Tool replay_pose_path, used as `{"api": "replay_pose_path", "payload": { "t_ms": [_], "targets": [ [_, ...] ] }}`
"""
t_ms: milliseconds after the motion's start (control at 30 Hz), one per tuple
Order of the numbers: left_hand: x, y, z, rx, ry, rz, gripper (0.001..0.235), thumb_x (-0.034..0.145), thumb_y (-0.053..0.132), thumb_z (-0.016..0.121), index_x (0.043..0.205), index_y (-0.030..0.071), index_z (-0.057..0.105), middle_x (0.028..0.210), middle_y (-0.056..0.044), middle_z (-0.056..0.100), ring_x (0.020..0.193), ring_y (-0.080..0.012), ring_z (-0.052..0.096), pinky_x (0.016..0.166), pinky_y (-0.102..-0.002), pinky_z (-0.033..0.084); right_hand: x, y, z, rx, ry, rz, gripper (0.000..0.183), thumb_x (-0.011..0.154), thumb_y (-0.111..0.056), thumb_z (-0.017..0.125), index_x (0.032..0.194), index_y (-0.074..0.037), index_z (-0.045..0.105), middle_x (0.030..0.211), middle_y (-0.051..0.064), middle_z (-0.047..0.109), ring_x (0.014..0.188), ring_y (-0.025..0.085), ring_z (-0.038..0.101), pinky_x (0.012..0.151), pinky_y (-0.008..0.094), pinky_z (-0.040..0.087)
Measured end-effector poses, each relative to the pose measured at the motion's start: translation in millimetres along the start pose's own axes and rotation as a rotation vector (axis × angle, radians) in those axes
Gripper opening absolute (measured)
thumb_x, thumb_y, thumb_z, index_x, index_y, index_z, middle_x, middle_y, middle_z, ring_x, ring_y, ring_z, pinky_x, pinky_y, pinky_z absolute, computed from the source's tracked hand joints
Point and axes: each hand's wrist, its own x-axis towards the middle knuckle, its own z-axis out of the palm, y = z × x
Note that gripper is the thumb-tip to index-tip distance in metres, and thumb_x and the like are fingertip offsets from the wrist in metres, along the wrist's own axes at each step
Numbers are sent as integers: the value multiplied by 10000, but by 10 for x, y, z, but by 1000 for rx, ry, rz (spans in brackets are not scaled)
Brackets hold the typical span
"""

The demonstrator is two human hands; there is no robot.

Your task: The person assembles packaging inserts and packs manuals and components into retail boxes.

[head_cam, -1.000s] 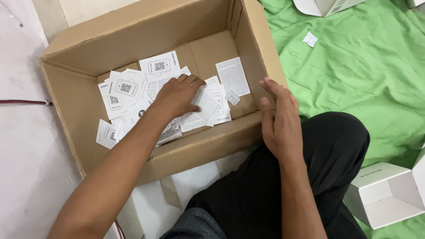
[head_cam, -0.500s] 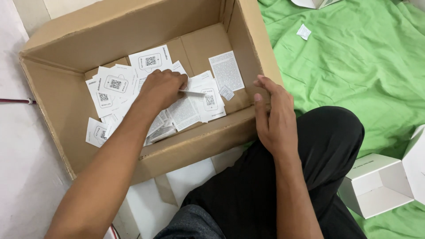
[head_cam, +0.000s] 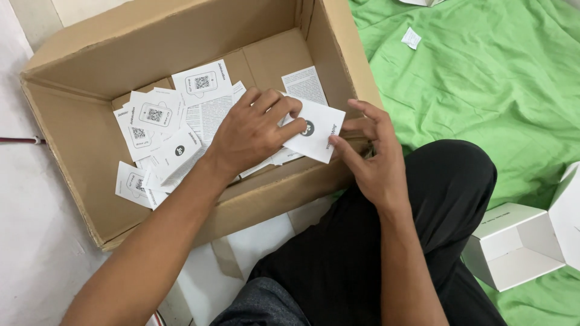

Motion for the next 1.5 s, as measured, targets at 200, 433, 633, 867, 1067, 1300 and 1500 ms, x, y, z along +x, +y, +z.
{"api": "replay_pose_path", "payload": {
  "t_ms": [200,433,633,867,1067,1300,1500],
  "targets": [
    [-37,-313,146,-71,-71,-450,811,802,341,900,1471,148,485,1339,-136,527,1191,-300,540,956,-435,465,8,169,-60,419,170,64,488,1043,15,679,1475,8,452,1140,88,695,1023,119,661,920,254,516],
    [-213,-615,520,-214,-830,-719,801,771,508,862,1423,192,522,1407,-61,527,1367,-264,482,1119,-455,403,-18,257,-79,477,297,47,425,1108,20,647,1483,10,446,1198,90,676,996,80,621,847,222,489],
    [-52,-467,735,-246,-755,-494,1121,521,550,970,1451,177,467,1384,-69,477,1342,-264,399,1133,-487,293,4,254,-74,466,327,65,407,1100,3,646,1453,2,445,1202,77,671,987,79,615,832,224,475],
    [-177,-621,983,-318,-727,-545,855,680,424,911,1436,282,538,1367,-55,493,1325,-262,441,1074,-433,401,19,241,-73,476,310,66,404,1104,1,639,1460,8,448,1174,69,664,1008,83,623,879,226,499],
    [-113,-753,832,-201,-746,-629,805,607,488,950,1255,163,601,1336,-72,491,1324,-264,428,1062,-431,384,11,247,-62,476,307,70,404,1100,1,640,1455,11,447,1175,70,667,996,83,622,869,225,502],
    [-122,-928,792,-192,-734,-733,679,664,480,924,1172,113,661,1121,-38,718,1216,-247,513,1146,-481,249,28,227,-53,473,305,72,396,1091,7,633,1441,13,448,1181,72,668,995,80,623,870,224,509],
    [-104,-951,651,-273,-460,-826,305,916,366,771,1117,136,779,1098,-81,764,1089,-266,630,1046,-456,394,15,255,-75,450,330,87,407,1082,12,631,1446,16,449,1167,68,659,985,76,612,869,222,492]
  ]
}}
